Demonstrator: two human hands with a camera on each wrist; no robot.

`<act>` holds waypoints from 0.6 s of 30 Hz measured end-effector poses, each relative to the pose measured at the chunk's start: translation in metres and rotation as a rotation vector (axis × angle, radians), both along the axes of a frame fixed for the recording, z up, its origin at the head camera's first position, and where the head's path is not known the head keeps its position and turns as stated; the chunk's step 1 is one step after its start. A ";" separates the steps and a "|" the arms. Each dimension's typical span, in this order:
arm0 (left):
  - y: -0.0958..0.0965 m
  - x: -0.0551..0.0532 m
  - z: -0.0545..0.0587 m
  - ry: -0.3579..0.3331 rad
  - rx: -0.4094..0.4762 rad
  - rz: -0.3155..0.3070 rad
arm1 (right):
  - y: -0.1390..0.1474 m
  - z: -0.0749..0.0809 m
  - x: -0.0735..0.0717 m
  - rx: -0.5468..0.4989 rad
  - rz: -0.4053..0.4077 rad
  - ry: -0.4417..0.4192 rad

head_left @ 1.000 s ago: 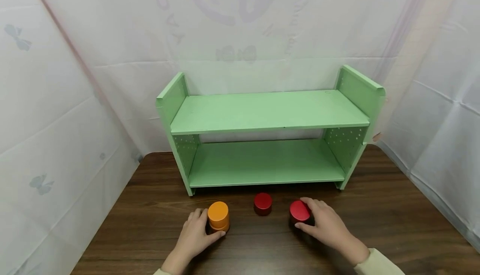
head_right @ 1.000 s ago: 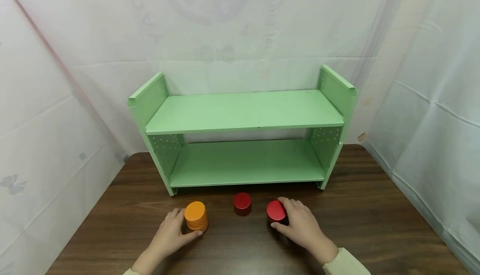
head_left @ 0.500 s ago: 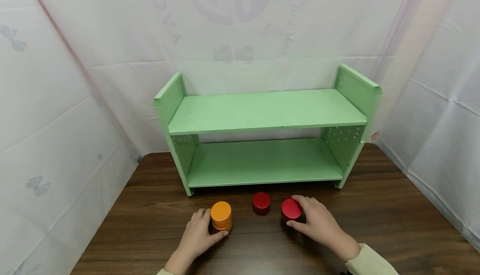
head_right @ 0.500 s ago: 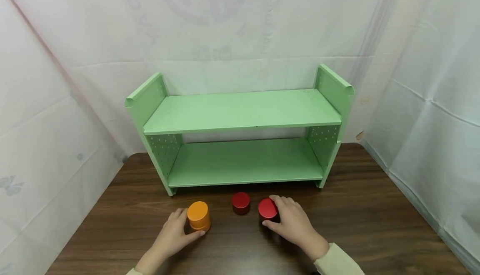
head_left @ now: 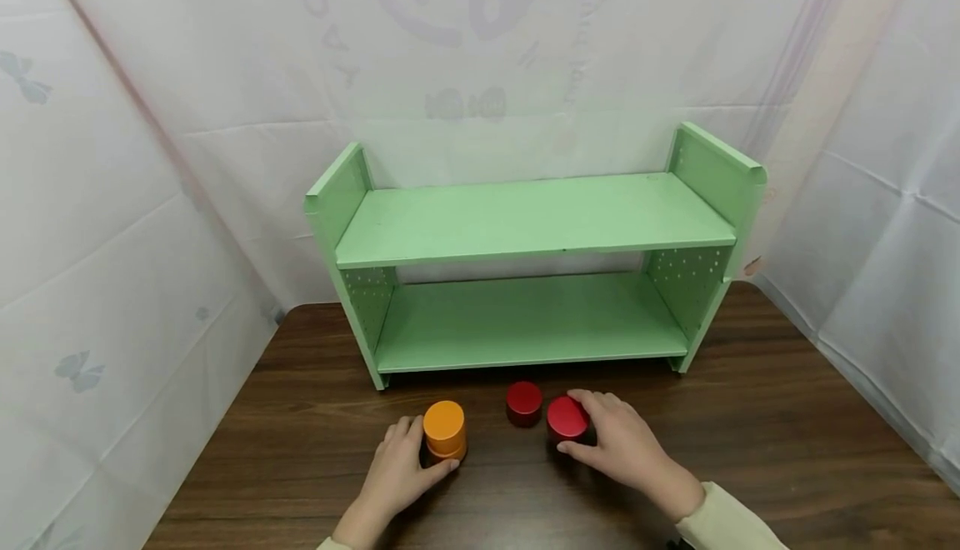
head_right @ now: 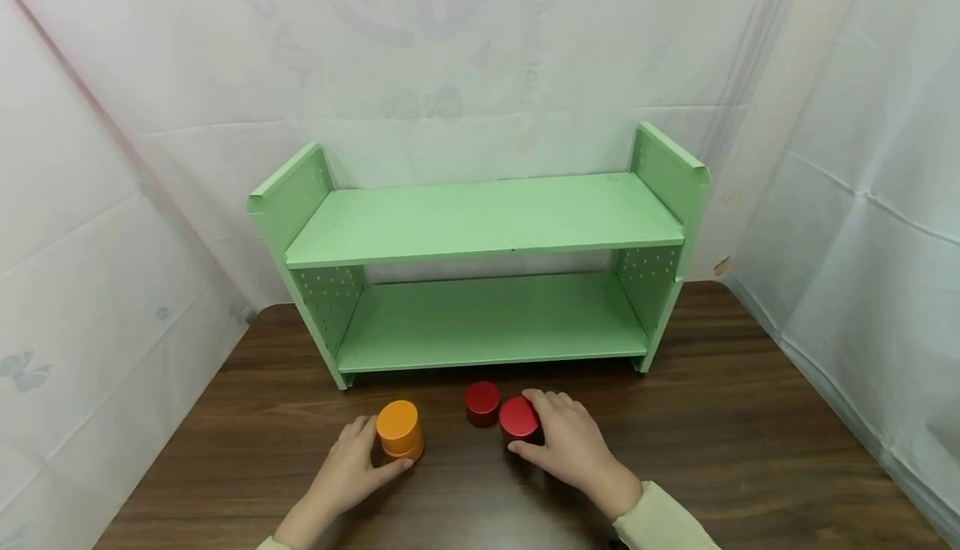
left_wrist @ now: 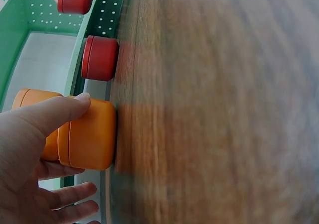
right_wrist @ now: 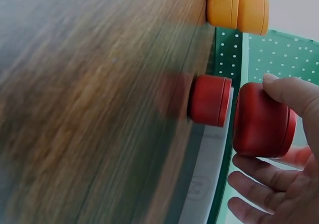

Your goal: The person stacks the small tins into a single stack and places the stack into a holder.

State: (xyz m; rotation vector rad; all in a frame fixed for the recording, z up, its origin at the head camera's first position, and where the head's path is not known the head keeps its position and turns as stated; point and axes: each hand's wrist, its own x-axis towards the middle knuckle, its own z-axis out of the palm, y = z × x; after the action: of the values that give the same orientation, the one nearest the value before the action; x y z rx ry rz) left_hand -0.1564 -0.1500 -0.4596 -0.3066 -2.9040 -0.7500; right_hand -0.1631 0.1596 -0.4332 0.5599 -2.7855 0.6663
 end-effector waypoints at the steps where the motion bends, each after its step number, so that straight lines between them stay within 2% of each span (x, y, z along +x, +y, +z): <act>1: 0.000 0.000 0.000 0.001 0.000 -0.001 | -0.001 0.000 0.000 0.000 0.002 0.005; 11: 0.004 0.000 -0.002 0.016 0.006 -0.018 | -0.010 0.005 0.000 -0.008 0.028 0.007; 18: 0.005 0.000 -0.001 0.013 0.016 -0.027 | -0.020 0.007 0.003 0.011 0.052 0.070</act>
State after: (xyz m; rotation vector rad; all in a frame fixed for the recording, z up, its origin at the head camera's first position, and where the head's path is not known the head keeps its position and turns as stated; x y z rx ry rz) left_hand -0.1567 -0.1453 -0.4608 -0.3490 -2.8858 -0.7715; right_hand -0.1600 0.1400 -0.4261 0.6469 -2.7197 0.6301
